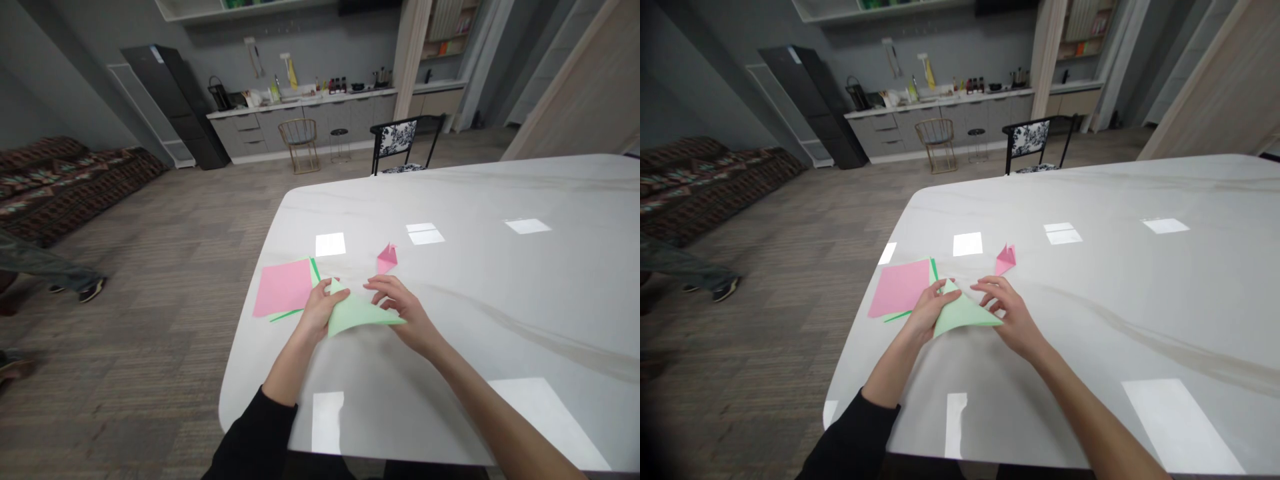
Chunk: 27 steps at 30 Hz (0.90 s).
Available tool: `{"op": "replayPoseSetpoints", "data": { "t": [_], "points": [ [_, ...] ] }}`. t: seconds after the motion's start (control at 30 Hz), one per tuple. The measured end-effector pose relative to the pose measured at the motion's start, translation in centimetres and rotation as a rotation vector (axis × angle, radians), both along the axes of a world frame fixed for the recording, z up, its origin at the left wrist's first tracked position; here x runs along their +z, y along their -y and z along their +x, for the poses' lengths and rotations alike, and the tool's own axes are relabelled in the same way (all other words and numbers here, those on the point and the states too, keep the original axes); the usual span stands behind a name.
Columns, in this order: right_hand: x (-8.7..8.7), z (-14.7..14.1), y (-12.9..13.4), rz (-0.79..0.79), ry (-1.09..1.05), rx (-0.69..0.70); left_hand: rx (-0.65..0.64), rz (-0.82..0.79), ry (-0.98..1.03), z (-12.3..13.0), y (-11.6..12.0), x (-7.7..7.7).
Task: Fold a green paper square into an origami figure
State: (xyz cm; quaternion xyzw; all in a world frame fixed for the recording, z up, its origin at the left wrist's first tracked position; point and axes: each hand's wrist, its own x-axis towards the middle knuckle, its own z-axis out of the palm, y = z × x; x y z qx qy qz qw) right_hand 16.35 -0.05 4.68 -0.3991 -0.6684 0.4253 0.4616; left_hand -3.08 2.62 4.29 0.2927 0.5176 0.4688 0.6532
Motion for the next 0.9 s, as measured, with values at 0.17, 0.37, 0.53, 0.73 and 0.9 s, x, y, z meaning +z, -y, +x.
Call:
{"op": "replayPoseSetpoints", "data": {
  "t": [0.17, 0.37, 0.53, 0.73, 0.9],
  "points": [
    [-0.1, 0.0, -0.1, -0.079, -0.119, -0.232, -0.018, 0.158, -0.151, -0.1, 0.1, -0.4],
    [-0.6, -0.1, -0.5, -0.365, -0.393, -0.289, -0.126, 0.412, 0.118, -0.2, 0.2, 0.7],
    [-0.6, -0.7, -0.3, -0.438, -0.38, -0.267, -0.094, 0.375, -0.011, 0.5, 0.6, 0.6],
    [-0.8, -1.0, -0.2, -0.509, -0.316, -0.209, -0.083, 0.392, -0.029, 0.6, 0.7, 0.8],
    [-1.7, -0.8, -0.3, -0.52, -0.295, -0.218, -0.099, 0.415, -0.053, 0.7, 0.7, 0.7]
  ]
}}
